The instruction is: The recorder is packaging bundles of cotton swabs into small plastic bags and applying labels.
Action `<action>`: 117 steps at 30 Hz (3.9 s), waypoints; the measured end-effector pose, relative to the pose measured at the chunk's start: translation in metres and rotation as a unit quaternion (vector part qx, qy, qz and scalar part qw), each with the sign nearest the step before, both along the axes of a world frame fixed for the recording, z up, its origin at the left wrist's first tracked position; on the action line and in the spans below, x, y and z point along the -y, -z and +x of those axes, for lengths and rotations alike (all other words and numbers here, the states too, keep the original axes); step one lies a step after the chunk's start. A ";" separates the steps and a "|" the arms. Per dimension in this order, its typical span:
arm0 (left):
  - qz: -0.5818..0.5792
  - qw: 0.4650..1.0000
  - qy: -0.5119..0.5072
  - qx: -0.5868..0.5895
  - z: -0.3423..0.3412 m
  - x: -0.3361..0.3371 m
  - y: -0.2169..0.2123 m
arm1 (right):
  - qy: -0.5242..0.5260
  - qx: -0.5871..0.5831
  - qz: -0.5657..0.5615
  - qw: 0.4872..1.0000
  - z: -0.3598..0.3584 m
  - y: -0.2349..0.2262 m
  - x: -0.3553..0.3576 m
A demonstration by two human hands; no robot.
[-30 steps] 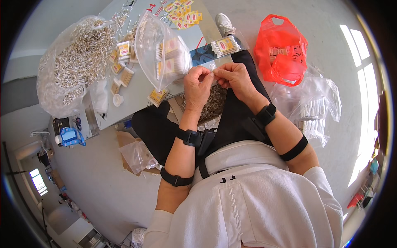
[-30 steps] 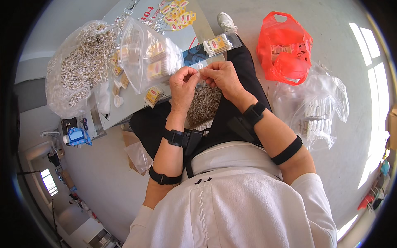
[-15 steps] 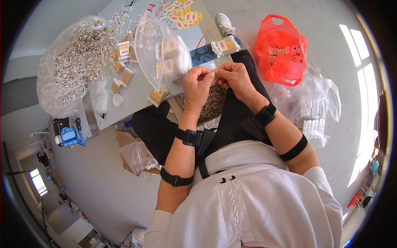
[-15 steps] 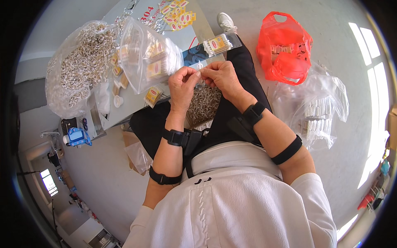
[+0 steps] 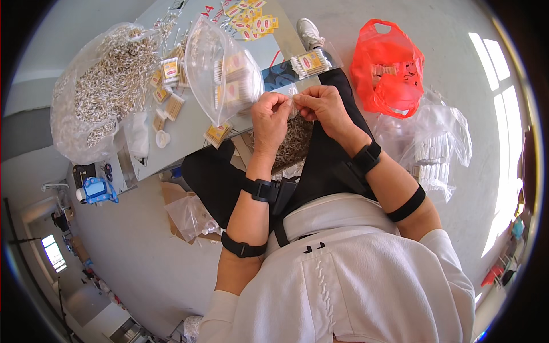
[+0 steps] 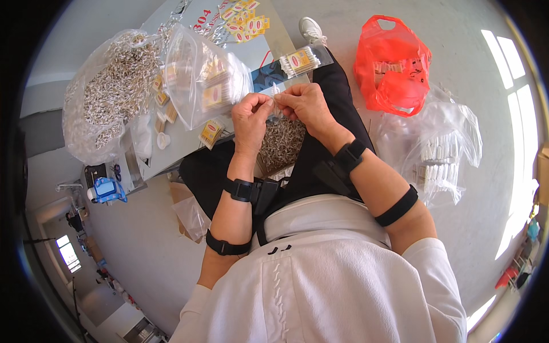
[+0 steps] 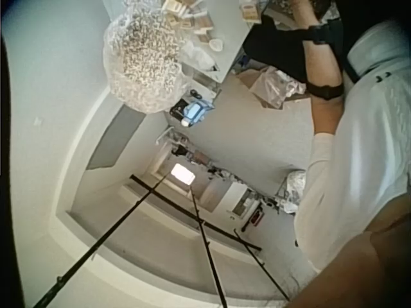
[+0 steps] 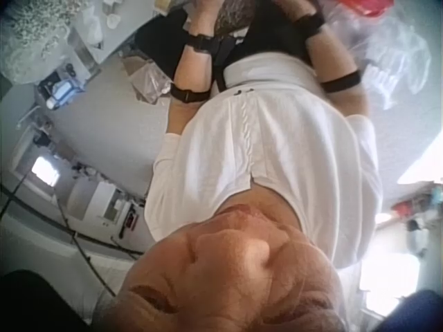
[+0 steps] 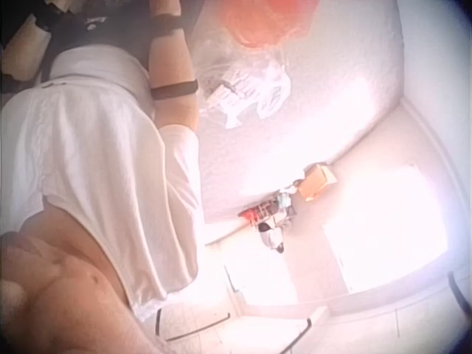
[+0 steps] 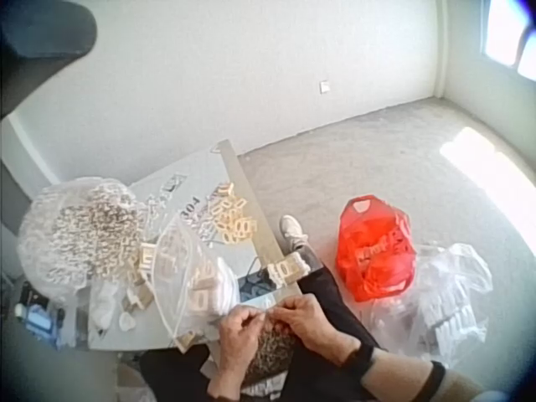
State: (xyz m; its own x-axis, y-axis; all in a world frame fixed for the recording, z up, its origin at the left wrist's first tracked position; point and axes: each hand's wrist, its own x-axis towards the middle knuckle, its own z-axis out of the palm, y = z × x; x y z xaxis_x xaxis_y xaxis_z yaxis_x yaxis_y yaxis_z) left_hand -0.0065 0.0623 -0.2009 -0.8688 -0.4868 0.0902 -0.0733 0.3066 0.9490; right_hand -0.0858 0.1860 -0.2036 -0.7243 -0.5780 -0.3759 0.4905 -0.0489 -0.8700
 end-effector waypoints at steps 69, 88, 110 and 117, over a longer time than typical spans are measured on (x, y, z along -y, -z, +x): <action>0.019 0.999 0.018 0.044 -0.002 0.002 -0.001 | -0.009 -0.001 -0.004 1.000 -0.001 0.000 0.001; 0.040 0.999 0.016 0.028 -0.001 0.004 0.002 | -0.019 0.005 0.001 1.000 -0.001 0.000 0.001; 0.061 0.998 0.016 -0.012 -0.001 0.005 0.005 | -0.011 -0.003 -0.004 1.000 -0.001 0.001 0.000; 0.064 0.998 0.006 0.009 -0.001 0.001 -0.004 | -0.003 0.010 -0.005 1.000 0.000 -0.002 0.001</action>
